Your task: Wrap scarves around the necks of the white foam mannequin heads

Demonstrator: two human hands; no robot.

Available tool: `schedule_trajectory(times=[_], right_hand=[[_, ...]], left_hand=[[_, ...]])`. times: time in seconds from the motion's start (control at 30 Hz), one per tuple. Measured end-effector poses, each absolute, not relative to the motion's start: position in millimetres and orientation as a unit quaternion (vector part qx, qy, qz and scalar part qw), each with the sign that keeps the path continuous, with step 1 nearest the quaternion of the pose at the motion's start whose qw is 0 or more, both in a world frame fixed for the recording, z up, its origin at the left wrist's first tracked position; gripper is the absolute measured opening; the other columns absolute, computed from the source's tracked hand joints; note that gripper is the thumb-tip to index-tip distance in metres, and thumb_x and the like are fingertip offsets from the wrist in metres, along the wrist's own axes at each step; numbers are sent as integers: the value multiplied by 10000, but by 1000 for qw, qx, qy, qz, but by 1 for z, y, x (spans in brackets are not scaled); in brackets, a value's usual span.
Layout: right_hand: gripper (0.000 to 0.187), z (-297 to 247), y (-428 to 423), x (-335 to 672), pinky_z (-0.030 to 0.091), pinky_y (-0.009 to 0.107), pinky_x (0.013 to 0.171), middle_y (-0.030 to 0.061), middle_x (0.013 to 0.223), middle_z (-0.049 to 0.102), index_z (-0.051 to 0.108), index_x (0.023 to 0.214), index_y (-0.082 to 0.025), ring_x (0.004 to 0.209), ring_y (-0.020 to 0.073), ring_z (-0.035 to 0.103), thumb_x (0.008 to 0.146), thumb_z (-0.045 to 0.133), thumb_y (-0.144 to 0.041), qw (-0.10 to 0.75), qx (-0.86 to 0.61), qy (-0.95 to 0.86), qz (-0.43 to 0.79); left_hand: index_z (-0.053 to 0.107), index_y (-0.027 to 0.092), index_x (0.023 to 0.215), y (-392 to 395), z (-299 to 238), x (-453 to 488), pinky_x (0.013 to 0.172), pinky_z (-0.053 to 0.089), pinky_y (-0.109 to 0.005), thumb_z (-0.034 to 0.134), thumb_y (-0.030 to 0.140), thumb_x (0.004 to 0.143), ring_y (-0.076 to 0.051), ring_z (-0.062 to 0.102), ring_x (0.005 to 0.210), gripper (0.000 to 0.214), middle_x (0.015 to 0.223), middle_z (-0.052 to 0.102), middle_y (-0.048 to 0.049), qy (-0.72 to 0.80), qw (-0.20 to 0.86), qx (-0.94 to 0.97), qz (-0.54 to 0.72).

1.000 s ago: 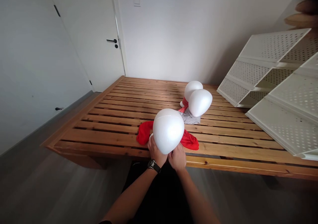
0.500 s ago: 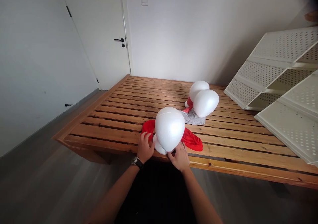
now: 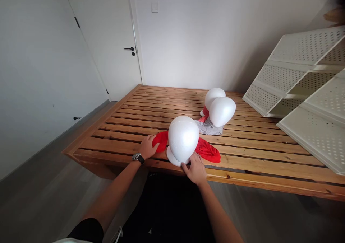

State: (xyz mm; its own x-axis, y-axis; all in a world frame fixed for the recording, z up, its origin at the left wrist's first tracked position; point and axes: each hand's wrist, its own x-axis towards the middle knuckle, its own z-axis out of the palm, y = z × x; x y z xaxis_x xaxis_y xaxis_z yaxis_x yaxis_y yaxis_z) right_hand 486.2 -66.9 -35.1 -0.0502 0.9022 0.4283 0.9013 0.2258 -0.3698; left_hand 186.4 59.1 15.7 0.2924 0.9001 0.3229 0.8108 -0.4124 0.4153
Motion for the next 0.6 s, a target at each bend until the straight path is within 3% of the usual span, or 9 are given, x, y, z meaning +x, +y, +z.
schedule_trajectory(times=[0.07, 0.17, 0.3, 0.43, 0.5, 0.6], right_hand=[[563, -34, -67, 487, 361, 556, 1233, 177, 1457, 594, 504, 1421, -156, 1428, 337, 491, 954, 606, -454, 298, -622, -724, 1], [569, -35, -67, 487, 382, 564, 1211, 184, 1451, 597, 500, 1427, -162, 1406, 344, 508, 956, 600, -465, 302, -621, -723, -6], [594, -37, -67, 487, 393, 572, 1193, 178, 1440, 604, 490, 1446, -173, 1406, 359, 506, 957, 596, -494, 303, -622, -722, -10], [611, -39, -67, 486, 391, 561, 1194, 178, 1437, 608, 482, 1466, -167, 1411, 359, 505, 964, 588, -500, 304, -627, -717, -12], [613, -38, -67, 485, 392, 559, 1193, 182, 1447, 603, 483, 1469, -164, 1415, 358, 504, 964, 586, -495, 305, -627, -717, -14], [614, -36, -68, 485, 398, 557, 1190, 186, 1464, 595, 491, 1468, -158, 1418, 356, 502, 959, 592, -486, 305, -626, -717, -8]], left_hand=[[692, 221, 1333, 57, 14, 191, 1192, 393, -483, 678, 459, 911, -331, 533, 1334, 485, 1430, 611, -132, 505, 100, 822, 243], [757, 220, 1191, 59, 7, 199, 1204, 360, -542, 789, 455, 805, -379, 499, 1346, 453, 1366, 632, -151, 487, 127, 835, 223], [790, 204, 1000, 67, 5, 194, 1190, 337, -590, 732, 369, 838, -398, 497, 1314, 239, 1230, 664, -184, 503, 167, 810, 250], [765, 233, 835, 68, 12, 184, 1225, 310, -562, 721, 339, 837, -367, 528, 1299, 115, 1142, 708, -160, 496, 255, 773, 302], [742, 239, 814, 70, 18, 187, 1202, 361, -541, 712, 395, 859, -342, 581, 1242, 165, 1059, 736, -139, 497, 317, 735, 335], [724, 204, 935, 84, 30, 201, 1064, 501, -520, 651, 537, 912, -310, 667, 1107, 341, 965, 760, -116, 501, 423, 642, 398]])
